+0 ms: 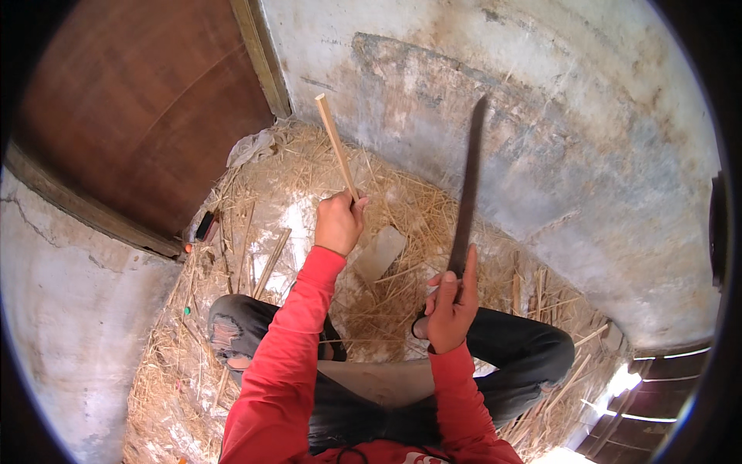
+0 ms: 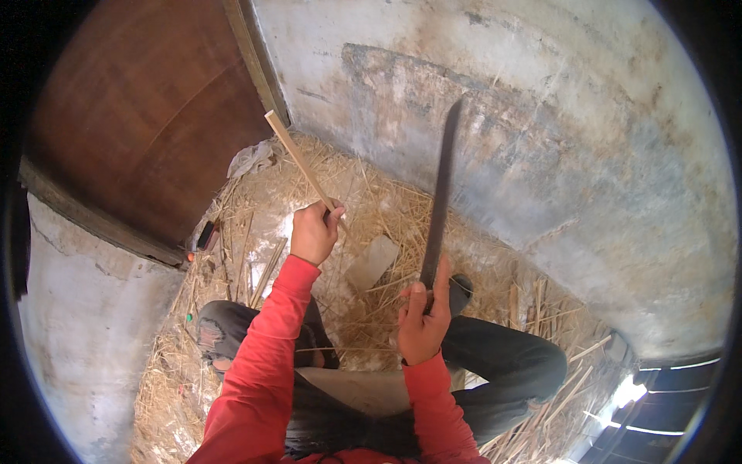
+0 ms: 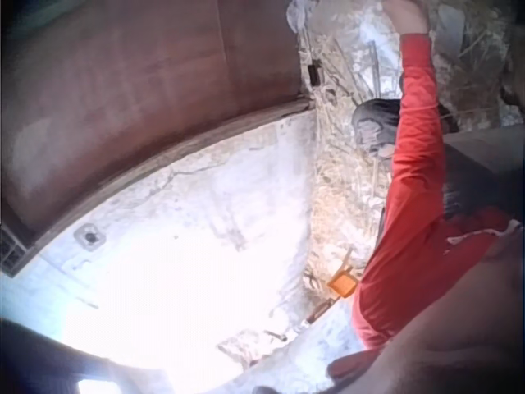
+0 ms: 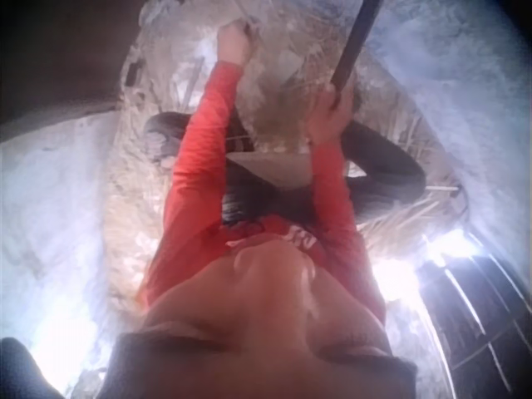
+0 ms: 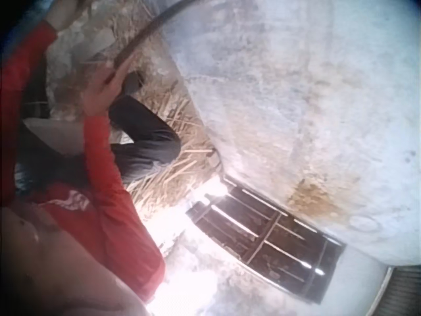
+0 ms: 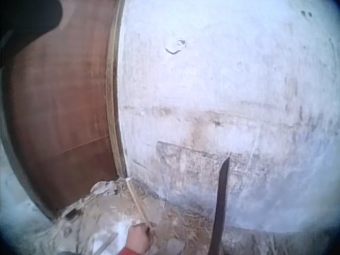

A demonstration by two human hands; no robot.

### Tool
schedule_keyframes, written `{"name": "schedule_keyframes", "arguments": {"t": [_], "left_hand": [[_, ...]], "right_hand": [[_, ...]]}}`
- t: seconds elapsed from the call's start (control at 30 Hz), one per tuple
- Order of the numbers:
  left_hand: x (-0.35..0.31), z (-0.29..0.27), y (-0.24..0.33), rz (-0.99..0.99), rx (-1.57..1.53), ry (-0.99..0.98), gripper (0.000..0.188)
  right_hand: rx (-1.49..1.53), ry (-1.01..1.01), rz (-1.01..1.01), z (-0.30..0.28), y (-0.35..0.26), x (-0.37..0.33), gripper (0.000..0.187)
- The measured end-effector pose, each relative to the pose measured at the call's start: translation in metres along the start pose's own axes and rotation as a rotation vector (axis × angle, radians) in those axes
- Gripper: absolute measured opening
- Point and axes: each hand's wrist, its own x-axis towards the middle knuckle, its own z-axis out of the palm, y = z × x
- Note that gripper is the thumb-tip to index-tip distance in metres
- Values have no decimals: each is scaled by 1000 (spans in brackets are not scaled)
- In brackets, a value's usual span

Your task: The person shaves a wooden stick using a utility knife and a machete, scraping thin layers of wood from the surface while sitting on a ground covered in shavings.

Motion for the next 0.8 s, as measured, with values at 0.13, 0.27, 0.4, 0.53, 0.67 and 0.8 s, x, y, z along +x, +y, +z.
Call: {"name": "schedule_keyframes", "arguments": {"t": [0.13, 0.27, 0.4, 0.53, 0.67, 0.8], "left_hand": [[0, 2, 6, -16, 7, -13, 12], [-5, 0, 13, -27, -12, -38, 11], [-7, 1, 8, 45, -9, -38, 11], [-10, 0, 5, 41, -17, -30, 11], [-6, 2, 9, 32, -30, -24, 12], [-3, 7, 14, 50, -28, -1, 12]], "right_hand": [[-17, 62, -157, 19, 37, -33, 58], [-369, -174, 32, 1, 139, -72, 52], [-167, -137, 243, -2, 141, -52, 52], [14, -19, 189, 15, 26, -18, 58], [76, 76, -106, 23, 22, -26, 64], [-291, -135, -146, 4, 155, -80, 57]]}}
